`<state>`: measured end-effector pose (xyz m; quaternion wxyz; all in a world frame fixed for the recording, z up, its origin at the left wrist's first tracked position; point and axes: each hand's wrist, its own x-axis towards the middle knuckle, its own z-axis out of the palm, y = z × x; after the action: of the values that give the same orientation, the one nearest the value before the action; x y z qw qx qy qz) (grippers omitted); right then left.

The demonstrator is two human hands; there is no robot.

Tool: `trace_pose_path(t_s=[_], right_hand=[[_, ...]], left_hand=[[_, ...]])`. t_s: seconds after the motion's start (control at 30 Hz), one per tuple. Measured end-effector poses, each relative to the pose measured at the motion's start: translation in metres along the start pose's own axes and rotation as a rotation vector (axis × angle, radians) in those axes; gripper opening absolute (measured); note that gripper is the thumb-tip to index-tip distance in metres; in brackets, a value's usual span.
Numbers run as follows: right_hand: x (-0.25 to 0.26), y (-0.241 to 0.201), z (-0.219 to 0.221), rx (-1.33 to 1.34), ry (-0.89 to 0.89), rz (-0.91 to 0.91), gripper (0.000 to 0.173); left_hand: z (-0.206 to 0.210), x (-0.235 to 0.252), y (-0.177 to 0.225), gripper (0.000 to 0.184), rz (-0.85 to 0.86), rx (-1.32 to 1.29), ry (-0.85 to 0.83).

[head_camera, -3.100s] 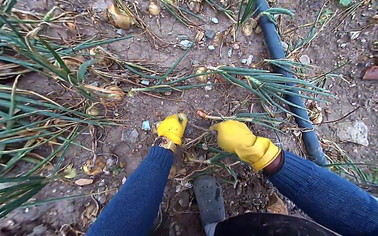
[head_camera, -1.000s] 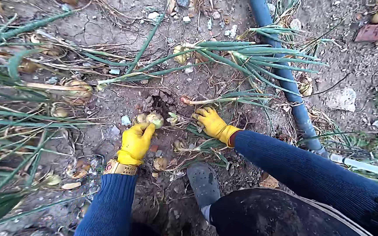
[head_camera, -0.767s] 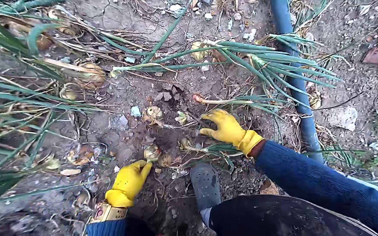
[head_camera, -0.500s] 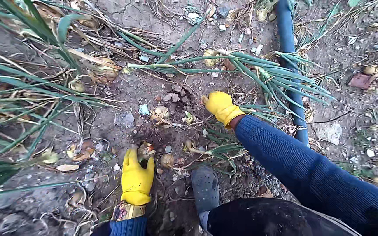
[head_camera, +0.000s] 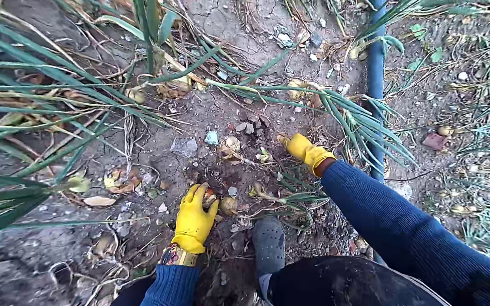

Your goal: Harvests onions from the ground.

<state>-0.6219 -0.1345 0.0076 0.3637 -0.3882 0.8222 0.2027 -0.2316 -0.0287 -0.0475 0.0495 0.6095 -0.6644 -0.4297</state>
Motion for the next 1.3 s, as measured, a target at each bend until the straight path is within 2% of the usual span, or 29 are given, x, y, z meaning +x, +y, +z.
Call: trace_pose_path(t_s=[0.07, 0.17, 0.23, 0.3, 0.37, 0.4, 0.43, 0.47, 0.5, 0.53, 0.6, 0.67, 0.73, 0.87, 0.93, 1.03, 1.1, 1.17, 1.23, 1.3], right_hand=[[-0.014, -0.01, 0.008, -0.003, -0.019, -0.073, 0.057], [-0.066, -0.057, 0.052, -0.052, -0.142, -0.343, 0.045], [-0.083, -0.051, 0.071, -0.102, -0.173, -0.303, 0.048], [-0.053, -0.024, 0.031, -0.063, -0.155, -0.215, 0.052], [-0.059, 0.013, 0.006, -0.072, -0.161, -0.081, 0.049], [-0.071, 0.027, 0.0, -0.141, -0.038, -0.015, 0.042], [-0.076, 0.035, -0.013, -0.219, 0.182, 0.012, 0.036], [-0.083, 0.039, -0.019, -0.238, 0.391, -0.036, 0.038], [-0.092, 0.042, -0.015, -0.221, 0.519, -0.13, 0.04], [-0.099, 0.042, -0.004, -0.178, 0.554, -0.236, 0.041], [-0.098, 0.039, 0.036, -0.115, 0.429, -0.393, 0.04], [-0.088, 0.044, 0.076, -0.123, 0.255, -0.406, 0.048], [-0.083, 0.047, 0.09, -0.168, 0.235, -0.399, 0.051], [-0.099, 0.061, 0.083, -0.204, 0.109, -0.363, 0.051], [-0.106, 0.089, 0.062, -0.021, 0.084, -0.441, 0.043], [-0.121, 0.14, 0.032, 0.279, 0.017, -0.528, 0.038], [-0.128, 0.168, 0.022, 0.346, -0.106, -0.449, 0.028], [-0.132, 0.181, 0.013, 0.346, -0.272, -0.328, 0.027], [-0.135, 0.185, 0.007, 0.455, -0.325, -0.27, 0.024], [-0.134, 0.188, 0.01, 0.494, -0.339, -0.311, 0.02]], left_hand=[[0.002, 0.002, -0.001, 0.06, 0.011, -0.004, 0.018], [0.005, 0.007, -0.002, 0.059, 0.031, -0.031, 0.056], [0.002, -0.006, -0.006, 0.06, 0.051, -0.039, 0.022], [0.001, 0.01, -0.008, 0.063, 0.068, -0.05, 0.05], [-0.005, -0.01, -0.019, 0.067, 0.041, -0.042, 0.01], [-0.007, -0.011, -0.022, 0.068, 0.038, -0.04, 0.015], [-0.007, -0.003, -0.02, 0.068, 0.044, -0.049, 0.037], [-0.007, 0.0, -0.017, 0.067, 0.051, -0.055, 0.05], [-0.007, -0.002, -0.014, 0.065, 0.056, -0.065, 0.056], [-0.006, -0.005, -0.011, 0.065, 0.066, -0.083, 0.069], [-0.006, -0.008, -0.002, 0.066, 0.062, -0.168, 0.055], [-0.006, -0.016, 0.01, 0.068, 0.01, -0.281, -0.004], [-0.005, -0.019, 0.019, 0.071, -0.015, -0.323, -0.04], [0.002, -0.018, 0.026, 0.059, 0.11, 0.08, -0.056], [0.005, -0.006, 0.035, 0.06, 0.12, 0.227, -0.059], [-0.001, 0.006, 0.055, 0.056, 0.182, 0.24, 0.018], [-0.003, 0.018, 0.084, 0.049, 0.232, 0.223, 0.042], [-0.002, 0.034, 0.129, 0.044, 0.3, 0.187, 0.017], [0.009, 0.055, 0.169, 0.043, 0.414, 0.179, -0.036], [0.029, 0.076, 0.191, 0.045, 0.488, 0.247, -0.158]])
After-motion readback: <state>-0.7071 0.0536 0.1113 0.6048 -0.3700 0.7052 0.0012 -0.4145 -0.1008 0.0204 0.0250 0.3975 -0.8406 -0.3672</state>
